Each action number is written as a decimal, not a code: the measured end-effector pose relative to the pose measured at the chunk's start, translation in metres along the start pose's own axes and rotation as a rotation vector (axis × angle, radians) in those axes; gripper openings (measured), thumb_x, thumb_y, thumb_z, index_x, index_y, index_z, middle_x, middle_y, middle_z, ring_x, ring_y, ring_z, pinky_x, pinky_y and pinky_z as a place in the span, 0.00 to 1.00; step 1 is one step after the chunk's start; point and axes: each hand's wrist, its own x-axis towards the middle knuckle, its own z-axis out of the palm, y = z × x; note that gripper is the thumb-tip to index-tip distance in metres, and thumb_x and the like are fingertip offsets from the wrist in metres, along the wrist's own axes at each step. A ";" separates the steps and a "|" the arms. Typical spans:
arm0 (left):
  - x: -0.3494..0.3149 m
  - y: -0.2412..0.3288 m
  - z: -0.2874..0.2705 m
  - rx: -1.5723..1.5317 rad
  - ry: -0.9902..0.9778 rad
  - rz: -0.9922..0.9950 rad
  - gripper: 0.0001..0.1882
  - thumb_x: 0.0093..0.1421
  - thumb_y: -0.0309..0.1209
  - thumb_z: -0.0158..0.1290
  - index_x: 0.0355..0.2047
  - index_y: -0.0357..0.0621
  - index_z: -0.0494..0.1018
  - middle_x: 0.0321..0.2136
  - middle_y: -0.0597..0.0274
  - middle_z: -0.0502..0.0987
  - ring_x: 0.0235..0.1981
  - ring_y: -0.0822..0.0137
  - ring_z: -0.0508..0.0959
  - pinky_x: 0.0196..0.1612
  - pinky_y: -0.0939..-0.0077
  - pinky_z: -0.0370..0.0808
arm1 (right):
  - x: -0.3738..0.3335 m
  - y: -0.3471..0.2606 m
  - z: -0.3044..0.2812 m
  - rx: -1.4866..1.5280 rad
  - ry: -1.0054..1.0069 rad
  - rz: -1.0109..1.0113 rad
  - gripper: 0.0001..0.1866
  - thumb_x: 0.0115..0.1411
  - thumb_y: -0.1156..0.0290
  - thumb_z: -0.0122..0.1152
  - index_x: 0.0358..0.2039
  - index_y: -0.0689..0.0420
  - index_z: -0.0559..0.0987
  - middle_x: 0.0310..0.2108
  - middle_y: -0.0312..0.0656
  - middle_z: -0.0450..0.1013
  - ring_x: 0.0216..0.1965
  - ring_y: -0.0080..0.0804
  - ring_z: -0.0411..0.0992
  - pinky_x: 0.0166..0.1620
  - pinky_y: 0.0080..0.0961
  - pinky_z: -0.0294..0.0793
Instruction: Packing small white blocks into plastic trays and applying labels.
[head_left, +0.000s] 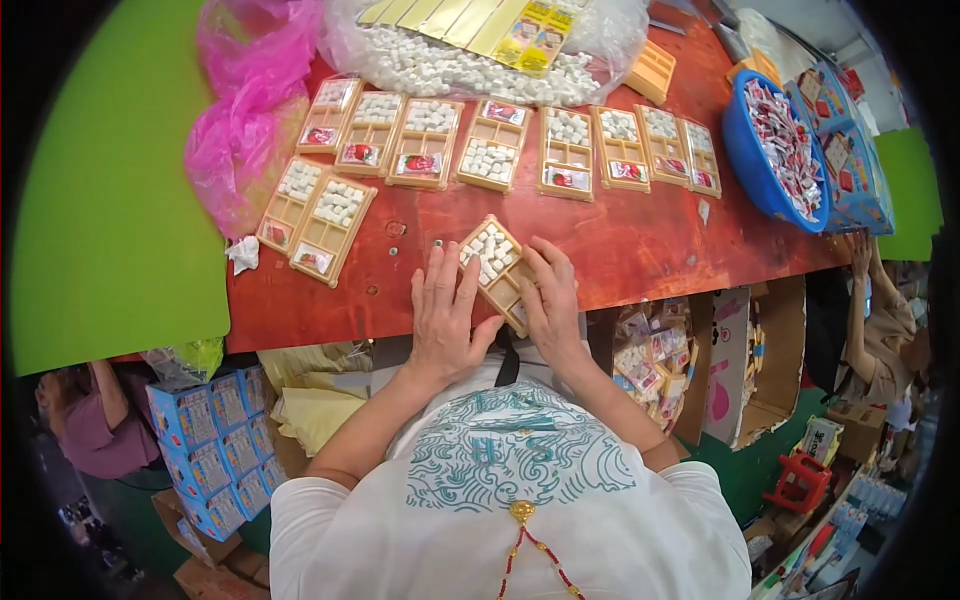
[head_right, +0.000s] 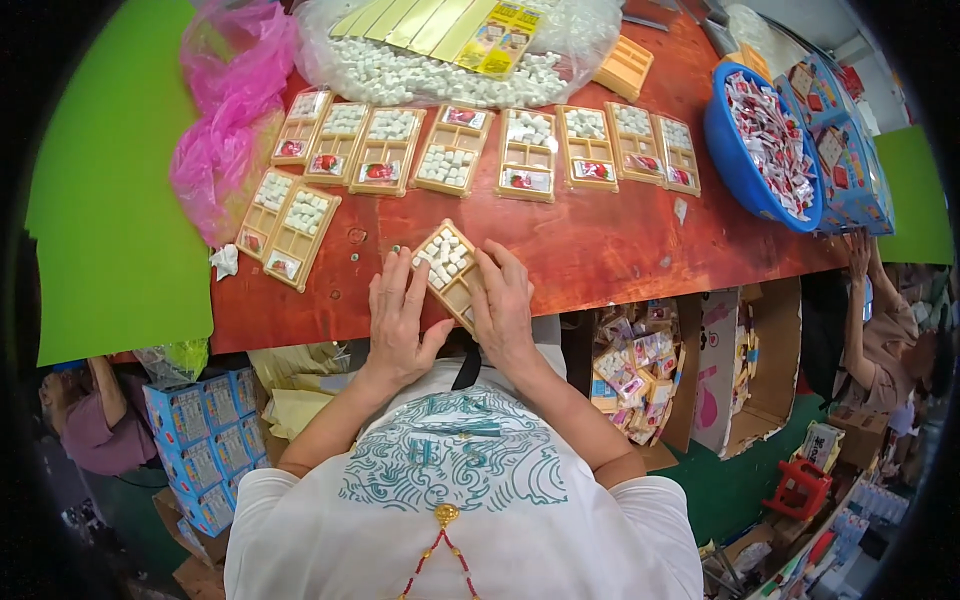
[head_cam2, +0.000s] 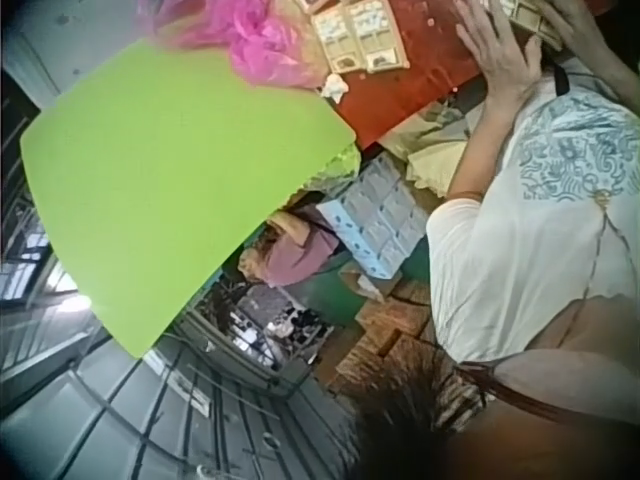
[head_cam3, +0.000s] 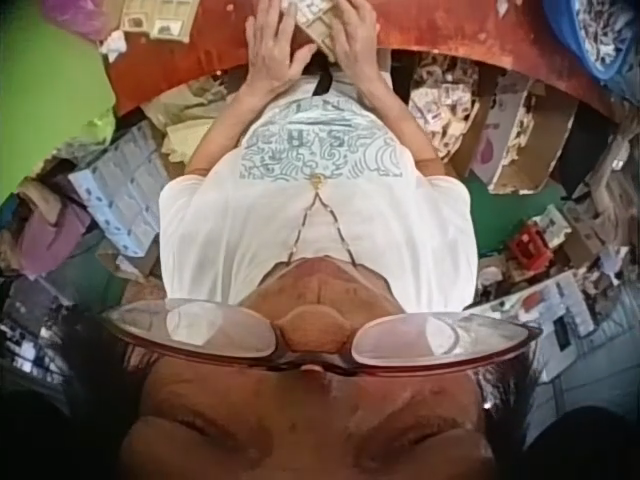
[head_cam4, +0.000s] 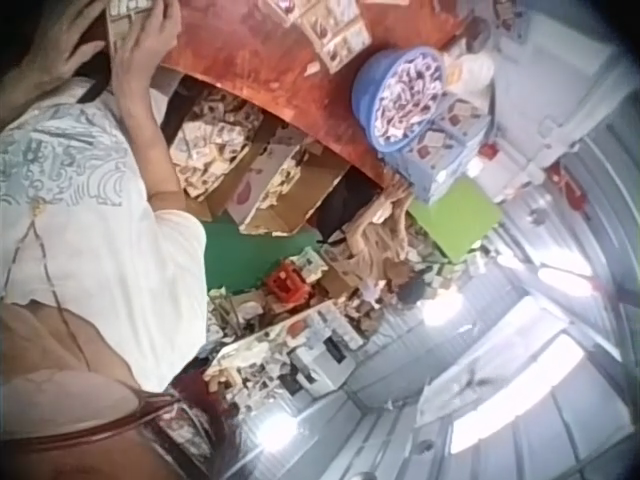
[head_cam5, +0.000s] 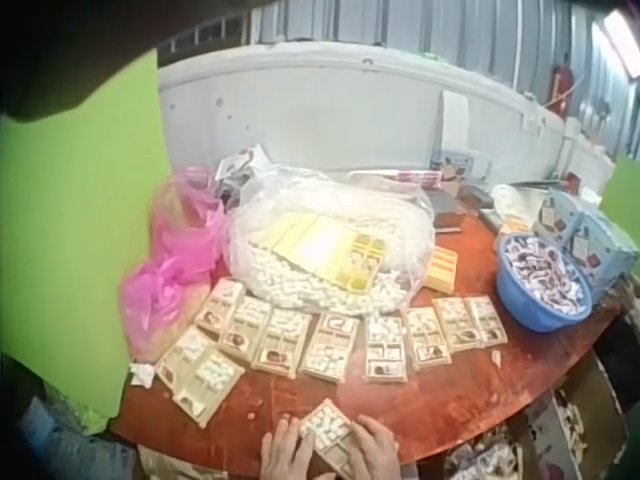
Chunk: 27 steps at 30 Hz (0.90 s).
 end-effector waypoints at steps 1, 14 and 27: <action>0.000 -0.003 0.004 -0.102 0.063 -0.007 0.41 0.54 0.38 0.58 0.65 0.38 0.56 0.66 0.38 0.50 0.68 0.39 0.49 0.64 0.40 0.48 | 0.002 -0.001 0.003 0.000 -0.008 -0.003 0.21 0.62 0.75 0.52 0.56 0.62 0.70 0.59 0.50 0.61 0.60 0.46 0.60 0.62 0.37 0.55; 0.007 0.001 0.009 -0.731 0.268 -0.306 0.29 0.60 0.23 0.46 0.63 0.35 0.58 0.66 0.46 0.54 0.68 0.49 0.52 0.69 0.60 0.47 | -0.001 -0.012 -0.012 0.098 -0.203 -0.098 0.40 0.53 0.71 0.61 0.65 0.63 0.58 0.67 0.56 0.49 0.67 0.51 0.51 0.65 0.40 0.54; -0.008 0.010 -0.005 -1.035 0.265 -0.388 0.24 0.63 0.22 0.45 0.61 0.38 0.62 0.62 0.56 0.61 0.62 0.67 0.62 0.61 0.70 0.60 | -0.005 -0.010 -0.005 -0.306 -0.193 -0.199 0.43 0.48 0.64 0.66 0.62 0.68 0.59 0.64 0.61 0.53 0.62 0.57 0.55 0.61 0.48 0.53</action>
